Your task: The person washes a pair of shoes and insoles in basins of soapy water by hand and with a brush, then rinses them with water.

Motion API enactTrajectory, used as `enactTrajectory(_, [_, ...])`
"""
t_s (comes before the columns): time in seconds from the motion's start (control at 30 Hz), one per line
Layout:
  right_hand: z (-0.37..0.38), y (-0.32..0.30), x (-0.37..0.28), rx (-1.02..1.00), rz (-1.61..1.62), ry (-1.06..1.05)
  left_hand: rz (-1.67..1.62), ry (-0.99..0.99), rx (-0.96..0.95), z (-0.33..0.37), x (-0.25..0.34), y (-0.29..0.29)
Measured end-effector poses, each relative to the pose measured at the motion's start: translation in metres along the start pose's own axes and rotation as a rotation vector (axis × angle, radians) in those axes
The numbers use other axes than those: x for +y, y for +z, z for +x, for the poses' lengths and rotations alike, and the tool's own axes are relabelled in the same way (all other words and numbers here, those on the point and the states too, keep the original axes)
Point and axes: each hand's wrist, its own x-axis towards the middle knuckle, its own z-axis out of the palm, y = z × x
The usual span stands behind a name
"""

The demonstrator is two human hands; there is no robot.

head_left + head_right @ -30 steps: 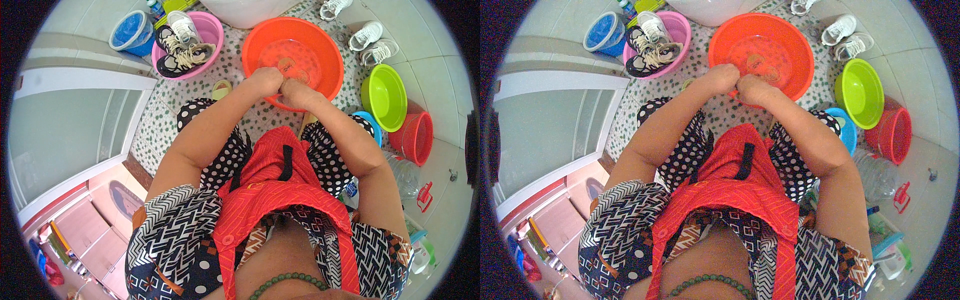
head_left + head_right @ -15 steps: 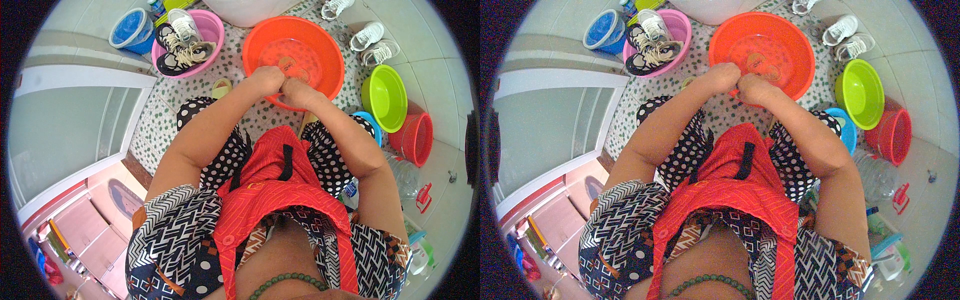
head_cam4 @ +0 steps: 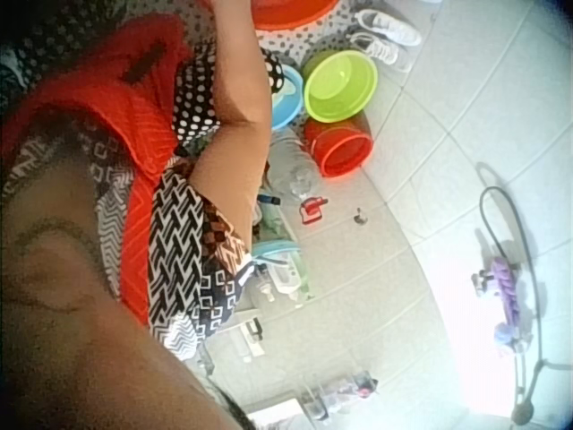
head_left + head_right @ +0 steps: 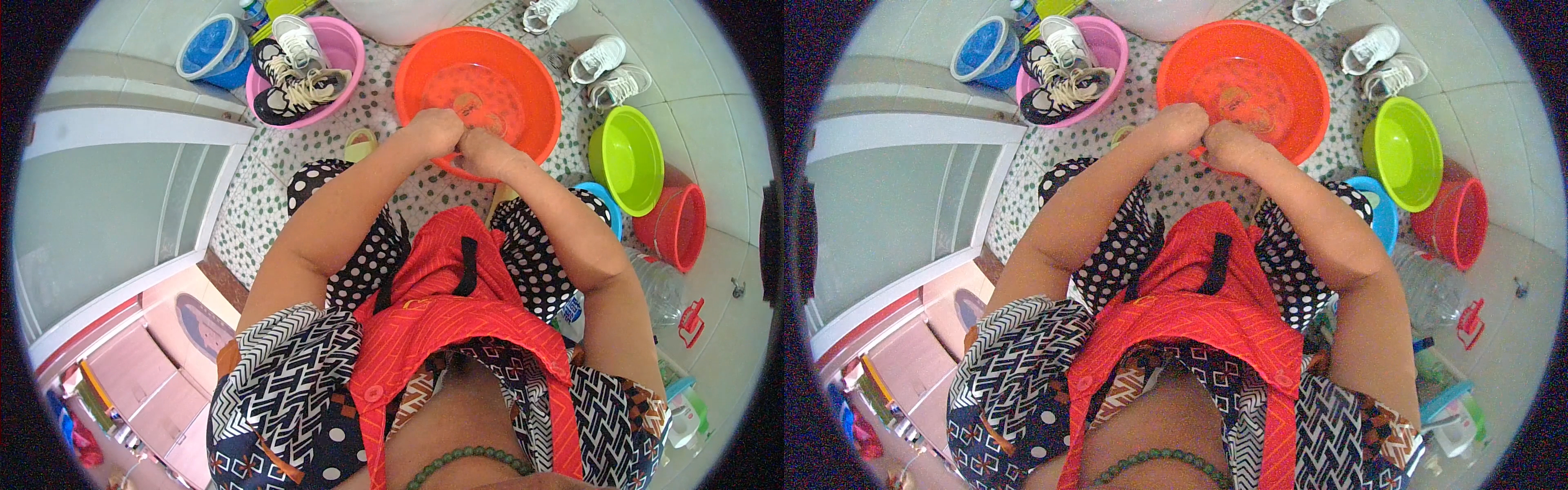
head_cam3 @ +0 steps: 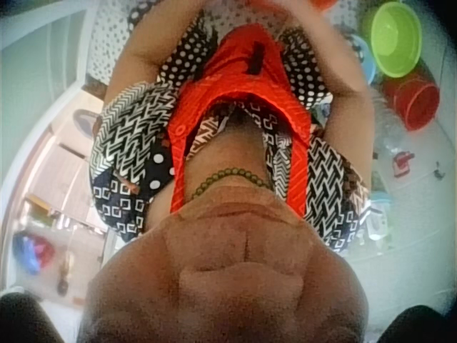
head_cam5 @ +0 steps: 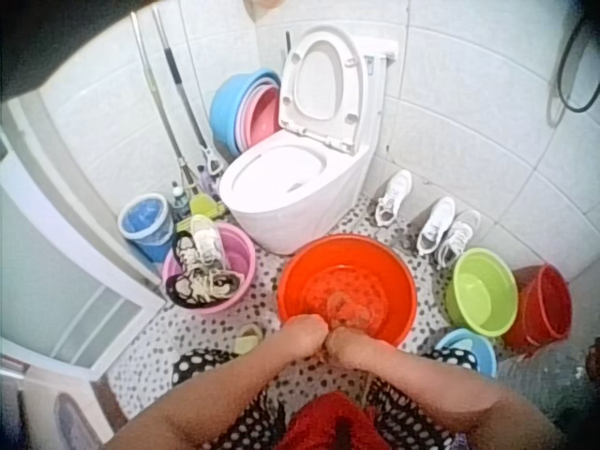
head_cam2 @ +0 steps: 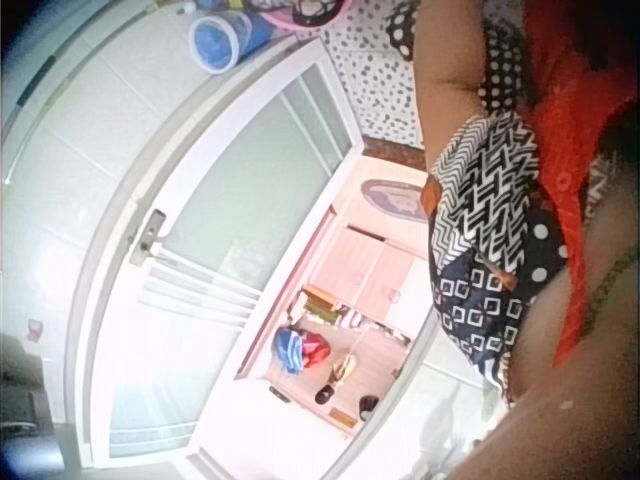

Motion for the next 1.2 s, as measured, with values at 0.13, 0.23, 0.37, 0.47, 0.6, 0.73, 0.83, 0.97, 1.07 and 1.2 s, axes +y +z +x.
enactTrajectory(0.13, [-0.0008, -0.0014, -0.0006, 0.002, -0.012, -0.029, 0.015, 0.002, 0.004, 0.0001, 0.0003, 0.0004])
enactTrajectory(0.23, [0.0014, 0.0011, 0.0023, -0.001, -0.025, -0.024, 0.010, -0.019, -0.005, 0.0006, 0.0018, -0.0006])
enactTrajectory(0.37, [0.0017, 0.0030, 0.0036, 0.010, 0.001, -0.016, 0.022, -0.034, -0.034, 0.0019, 0.0024, -0.0001])
enactTrajectory(0.47, [0.0009, 0.0034, 0.0028, 0.015, 0.019, -0.012, 0.021, -0.036, -0.049, 0.0010, 0.0038, -0.0023])
enactTrajectory(0.6, [-0.0006, 0.0021, 0.0024, 0.018, 0.025, -0.018, 0.019, -0.048, -0.046, -0.0002, 0.0063, -0.0041])
enactTrajectory(0.73, [0.0002, 0.0021, 0.0030, -0.006, 0.009, -0.018, 0.041, -0.039, -0.060, 0.0000, 0.0063, -0.0038])
enactTrajectory(0.83, [0.0005, 0.0043, 0.0039, 0.004, -0.005, -0.034, 0.046, -0.034, -0.065, -0.0003, 0.0061, -0.0028])
enactTrajectory(0.97, [0.0005, 0.0052, 0.0051, 0.002, -0.021, -0.018, 0.022, -0.017, -0.050, -0.0003, 0.0065, -0.0036])
enactTrajectory(1.07, [-0.0008, 0.0012, 0.0008, -0.027, -0.041, -0.020, 0.014, -0.014, -0.037, -0.0013, 0.0057, -0.0026])
enactTrajectory(1.2, [-0.0018, 0.0026, 0.0013, -0.022, -0.027, -0.009, 0.011, -0.005, -0.055, 0.0008, 0.0042, 0.0000])
